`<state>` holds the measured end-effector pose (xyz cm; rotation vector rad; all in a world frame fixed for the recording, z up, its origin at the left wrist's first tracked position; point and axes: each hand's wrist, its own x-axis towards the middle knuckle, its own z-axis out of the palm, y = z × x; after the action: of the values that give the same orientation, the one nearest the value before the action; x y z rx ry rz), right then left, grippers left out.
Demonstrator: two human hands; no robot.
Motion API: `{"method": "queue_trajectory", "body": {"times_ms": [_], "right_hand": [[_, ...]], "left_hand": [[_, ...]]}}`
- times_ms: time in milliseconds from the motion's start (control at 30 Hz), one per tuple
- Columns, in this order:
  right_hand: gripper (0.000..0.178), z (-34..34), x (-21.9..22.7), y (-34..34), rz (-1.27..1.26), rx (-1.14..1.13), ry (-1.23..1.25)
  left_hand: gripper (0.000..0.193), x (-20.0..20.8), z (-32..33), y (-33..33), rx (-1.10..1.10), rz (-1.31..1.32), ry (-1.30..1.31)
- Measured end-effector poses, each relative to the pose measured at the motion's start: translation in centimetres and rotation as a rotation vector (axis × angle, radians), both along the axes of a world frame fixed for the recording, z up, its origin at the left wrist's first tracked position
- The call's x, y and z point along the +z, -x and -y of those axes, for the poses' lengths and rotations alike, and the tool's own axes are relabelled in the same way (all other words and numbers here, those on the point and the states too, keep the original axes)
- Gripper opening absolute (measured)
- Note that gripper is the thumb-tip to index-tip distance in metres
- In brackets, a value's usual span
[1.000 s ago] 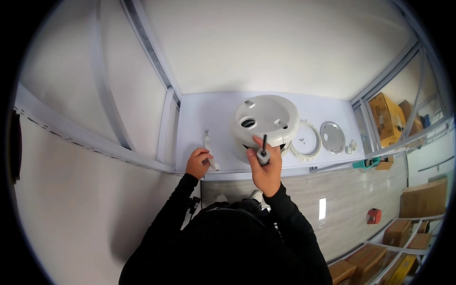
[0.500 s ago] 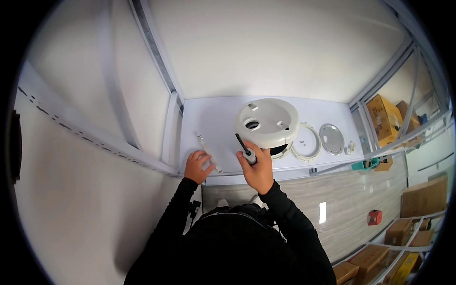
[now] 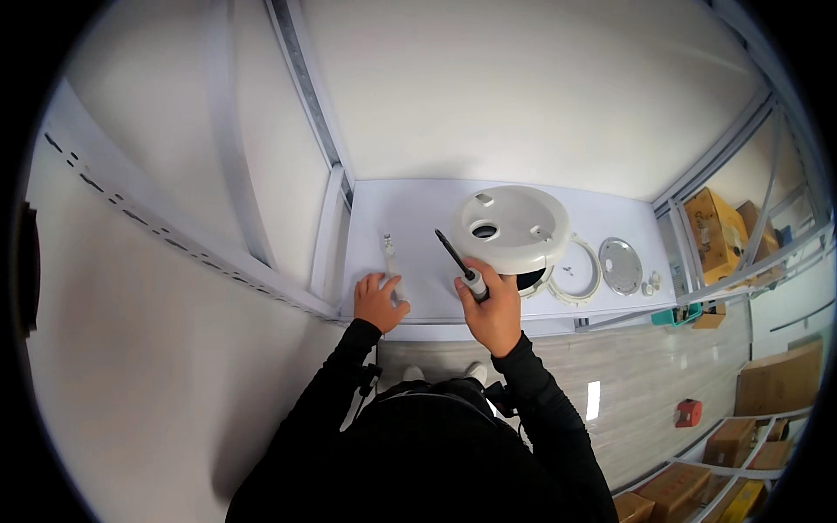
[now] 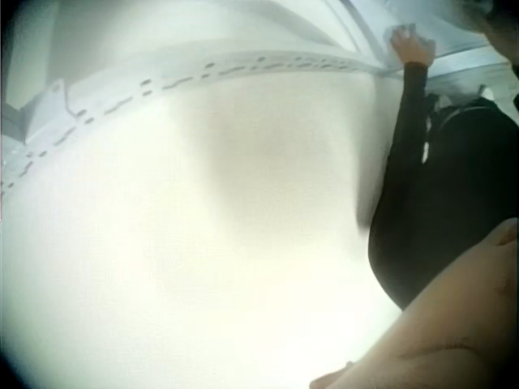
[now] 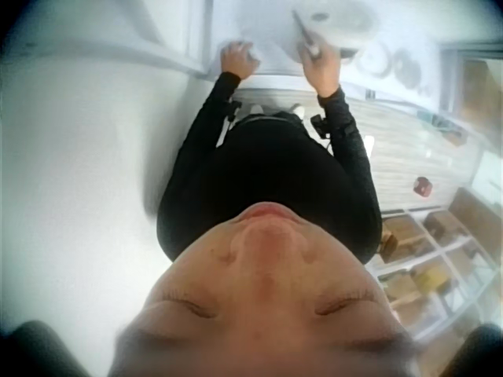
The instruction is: The person uses a screwdriver to remove and reattach screws on a white plastic lid and a cylindrical container. They repeatedly lift, rotate, and align the lid with the container while tightening and loosening fasteners.
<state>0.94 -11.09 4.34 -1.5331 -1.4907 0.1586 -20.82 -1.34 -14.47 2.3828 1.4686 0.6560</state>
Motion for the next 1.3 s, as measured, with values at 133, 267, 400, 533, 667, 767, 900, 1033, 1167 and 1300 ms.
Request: {"method": "queue_trajectory", "body": {"times_ms": [133,267,400,533,667,767,900,1033,1167,1300], "right_hand": [[0.036,-0.1,0.1,0.1,-0.006,-0.007,0.025],[0.035,-0.2,0.4,0.0,-0.004,-0.006,0.028],[0.034,-0.4,0.2,-0.1,0.021,-0.017,0.009],[0.032,-0.4,0.5,-0.5,-0.090,0.010,0.128],[0.031,-0.2,0.0,-1.2,-0.260,0.068,0.267],[0.033,-0.1,-1.5,-1.8,-0.307,0.125,0.183],[0.035,0.6,-1.7,-2.4,-0.363,0.162,0.200],[0.034,1.2,-2.2,-3.5,-0.398,0.186,0.206],[0.033,1.6,-1.9,-5.2,-0.399,0.287,0.228],[0.036,2.4,-1.9,-9.6,-0.369,0.526,0.244]], "left_hand": [[0.060,0.2,-0.5,-0.3,0.018,0.019,0.081],[0.062,0.6,-0.6,-0.3,0.009,0.034,0.110],[0.067,1.0,-0.2,-0.6,0.028,-0.092,0.094],[0.062,0.1,-1.0,-0.6,0.098,-0.193,0.286],[0.057,-0.9,-1.0,0.3,0.210,-0.099,0.338],[0.058,-0.6,-0.9,0.7,0.281,-0.144,0.312],[0.062,1.3,-0.6,1.0,0.296,-0.168,0.294],[0.064,4.1,0.0,-0.4,0.326,-0.148,0.021],[0.056,5.6,-1.0,-2.8,0.138,0.233,-0.081],[0.050,8.8,-1.8,-7.1,0.021,0.554,0.089]]}}
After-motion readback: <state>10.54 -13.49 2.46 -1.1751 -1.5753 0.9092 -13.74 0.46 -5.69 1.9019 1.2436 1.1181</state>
